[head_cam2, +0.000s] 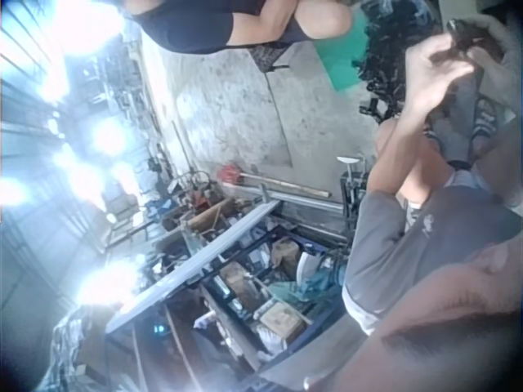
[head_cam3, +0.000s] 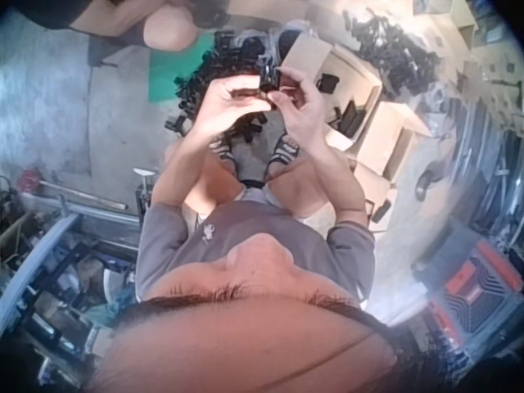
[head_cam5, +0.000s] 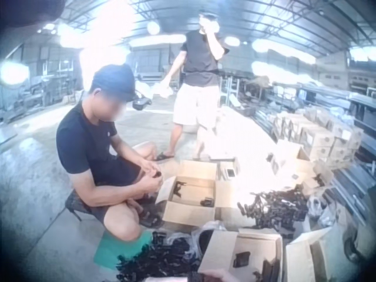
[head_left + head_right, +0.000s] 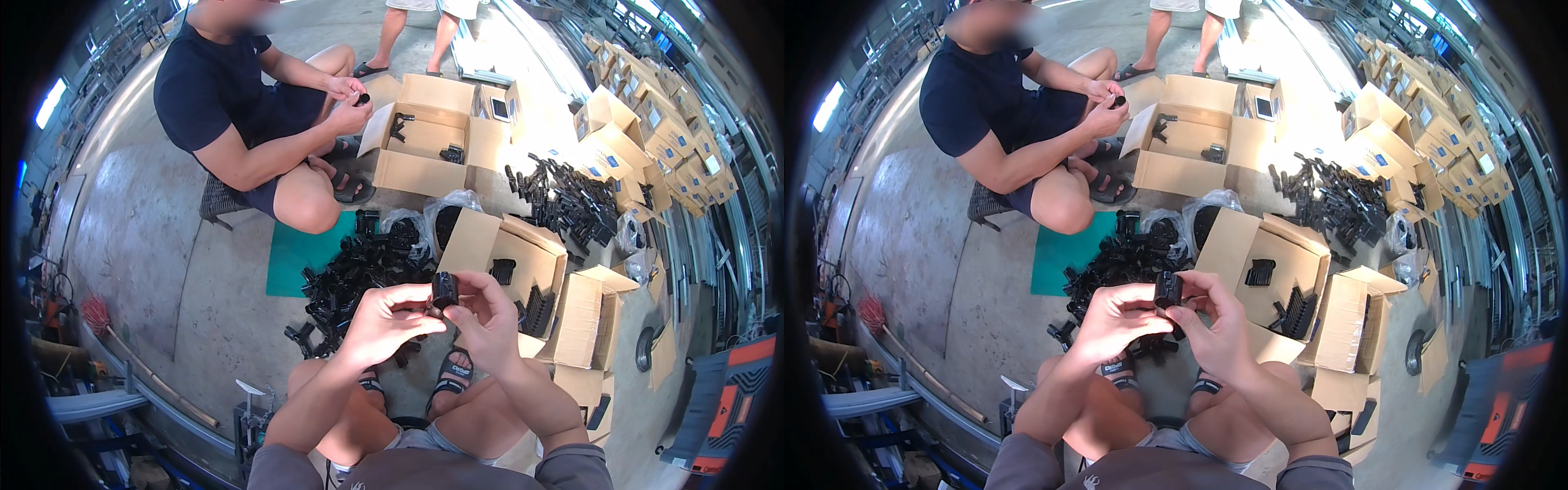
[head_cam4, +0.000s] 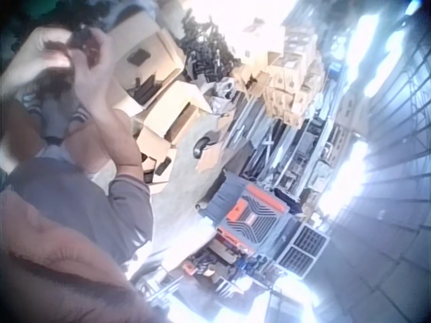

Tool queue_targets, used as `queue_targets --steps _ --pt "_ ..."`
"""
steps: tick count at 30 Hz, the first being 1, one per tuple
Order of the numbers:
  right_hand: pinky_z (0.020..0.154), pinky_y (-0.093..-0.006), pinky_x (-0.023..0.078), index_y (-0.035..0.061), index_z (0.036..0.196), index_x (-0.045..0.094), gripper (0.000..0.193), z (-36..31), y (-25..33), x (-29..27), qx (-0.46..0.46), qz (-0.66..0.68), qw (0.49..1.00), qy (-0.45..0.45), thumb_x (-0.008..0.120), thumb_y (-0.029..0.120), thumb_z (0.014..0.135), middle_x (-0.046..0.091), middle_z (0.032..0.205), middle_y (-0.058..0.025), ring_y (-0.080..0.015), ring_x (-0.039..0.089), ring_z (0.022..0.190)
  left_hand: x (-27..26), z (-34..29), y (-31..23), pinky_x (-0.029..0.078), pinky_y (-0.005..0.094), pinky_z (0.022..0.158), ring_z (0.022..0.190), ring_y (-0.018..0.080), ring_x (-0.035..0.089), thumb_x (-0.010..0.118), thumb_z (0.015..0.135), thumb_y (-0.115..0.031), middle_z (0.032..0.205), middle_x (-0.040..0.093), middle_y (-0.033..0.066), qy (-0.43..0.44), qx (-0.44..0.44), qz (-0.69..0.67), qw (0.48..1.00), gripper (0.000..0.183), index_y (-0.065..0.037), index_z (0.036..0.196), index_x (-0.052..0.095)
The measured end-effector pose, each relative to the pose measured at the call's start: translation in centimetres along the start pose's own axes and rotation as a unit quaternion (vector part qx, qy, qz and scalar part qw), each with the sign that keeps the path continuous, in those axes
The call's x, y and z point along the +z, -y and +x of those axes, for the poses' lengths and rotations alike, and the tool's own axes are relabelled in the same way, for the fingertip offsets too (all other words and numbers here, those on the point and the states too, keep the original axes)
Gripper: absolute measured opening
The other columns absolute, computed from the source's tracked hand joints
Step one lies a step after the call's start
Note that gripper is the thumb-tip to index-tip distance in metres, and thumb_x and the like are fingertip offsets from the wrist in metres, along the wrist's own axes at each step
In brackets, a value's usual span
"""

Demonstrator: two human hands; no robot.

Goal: The person picks up black plastic components one by one, turns them over in their hands, and places them into cardboard boxes on the floor.

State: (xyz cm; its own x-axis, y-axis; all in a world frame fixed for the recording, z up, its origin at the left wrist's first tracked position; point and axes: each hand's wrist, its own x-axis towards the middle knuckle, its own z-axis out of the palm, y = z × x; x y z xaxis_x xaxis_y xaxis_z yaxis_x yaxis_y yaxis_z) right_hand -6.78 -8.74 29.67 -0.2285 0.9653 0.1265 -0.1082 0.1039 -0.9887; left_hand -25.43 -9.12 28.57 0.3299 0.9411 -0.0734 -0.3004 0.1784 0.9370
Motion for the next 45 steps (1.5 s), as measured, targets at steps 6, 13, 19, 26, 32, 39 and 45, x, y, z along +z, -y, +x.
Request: queue_targets --steps 6,13,19,26,32,39,45 --pt "0.087 -0.0275 0.047 -0.0002 0.126 0.055 0.041 -0.2 0.3 -0.2 -0.013 0.003 1.000 0.000 0.069 0.000 0.088 0.060 0.111 -0.0052 -0.0134 0.058 0.103 0.1 -0.3 -0.2 0.055 0.0267 0.087 0.095 0.0103 0.064 0.075 0.082 0.007 0.109 0.070 0.0073 0.006 0.018 -0.019 1.000 0.042 0.004 0.123 0.065" --pt "0.088 -0.0276 0.048 -0.0003 0.127 0.056 0.041 0.0 0.3 -0.4 -0.012 -0.009 1.000 0.009 0.068 -0.003 0.087 0.059 0.111 -0.0063 -0.0138 0.059 0.102 0.6 -0.2 -0.2 0.055 0.0291 0.092 0.099 0.0121 0.065 0.075 0.082 0.006 0.109 0.070 0.0077 -0.005 0.020 0.003 1.000 0.038 0.003 0.119 0.066" --pt "0.087 -0.0290 0.049 -0.0001 0.126 0.057 0.045 -0.1 0.4 -0.7 -0.054 -0.039 0.997 0.029 0.070 -0.005 0.083 0.059 0.114 -0.0089 -0.0158 0.059 0.102 0.6 -0.5 -0.6 0.056 0.0311 0.092 0.101 0.0150 0.067 0.076 0.081 0.005 0.113 0.070 0.0105 -0.016 0.045 0.051 0.998 0.039 0.002 0.119 0.066" --pt "0.085 -0.0319 0.052 -0.0008 0.124 0.058 0.045 -0.1 0.4 -1.0 -0.155 -0.053 0.985 0.055 0.072 -0.003 0.081 0.061 0.118 -0.0146 -0.0201 0.062 0.101 0.9 -1.5 -1.4 0.058 0.0312 0.085 0.097 0.0194 0.072 0.079 0.078 -0.001 0.109 0.073 0.0137 -0.067 0.129 0.212 0.966 0.041 -0.002 0.118 0.069" --pt "0.078 -0.0321 0.056 -0.0019 0.118 0.061 0.048 0.0 1.9 -1.1 -0.235 -0.173 0.955 0.060 0.077 -0.005 0.073 0.065 0.111 -0.0188 -0.0269 0.068 0.094 0.9 -1.6 -1.9 0.059 0.0319 0.080 0.093 0.0246 0.073 0.079 0.075 -0.004 0.108 0.073 0.0136 -0.075 0.198 0.296 0.931 0.040 -0.003 0.114 0.071" --pt "0.078 -0.0322 0.056 -0.0027 0.116 0.063 0.050 0.4 1.9 -1.2 -0.251 -0.171 0.950 0.073 0.079 -0.005 0.069 0.066 0.107 -0.0190 -0.0276 0.069 0.093 0.9 -1.8 -1.9 0.060 0.0313 0.077 0.091 0.0254 0.073 0.081 0.072 -0.005 0.105 0.073 0.0129 -0.078 0.218 0.323 0.918 0.042 -0.003 0.113 0.071" --pt "0.076 -0.0312 0.056 -0.0019 0.116 0.063 0.051 0.3 2.4 -1.2 -0.230 -0.170 0.955 0.076 0.082 -0.001 0.069 0.066 0.107 -0.0184 -0.0256 0.069 0.090 1.0 -1.8 -1.6 0.060 0.0302 0.077 0.090 0.0214 0.074 0.081 0.074 -0.006 0.104 0.074 0.0133 -0.055 0.184 0.255 0.948 0.042 -0.002 0.114 0.071"
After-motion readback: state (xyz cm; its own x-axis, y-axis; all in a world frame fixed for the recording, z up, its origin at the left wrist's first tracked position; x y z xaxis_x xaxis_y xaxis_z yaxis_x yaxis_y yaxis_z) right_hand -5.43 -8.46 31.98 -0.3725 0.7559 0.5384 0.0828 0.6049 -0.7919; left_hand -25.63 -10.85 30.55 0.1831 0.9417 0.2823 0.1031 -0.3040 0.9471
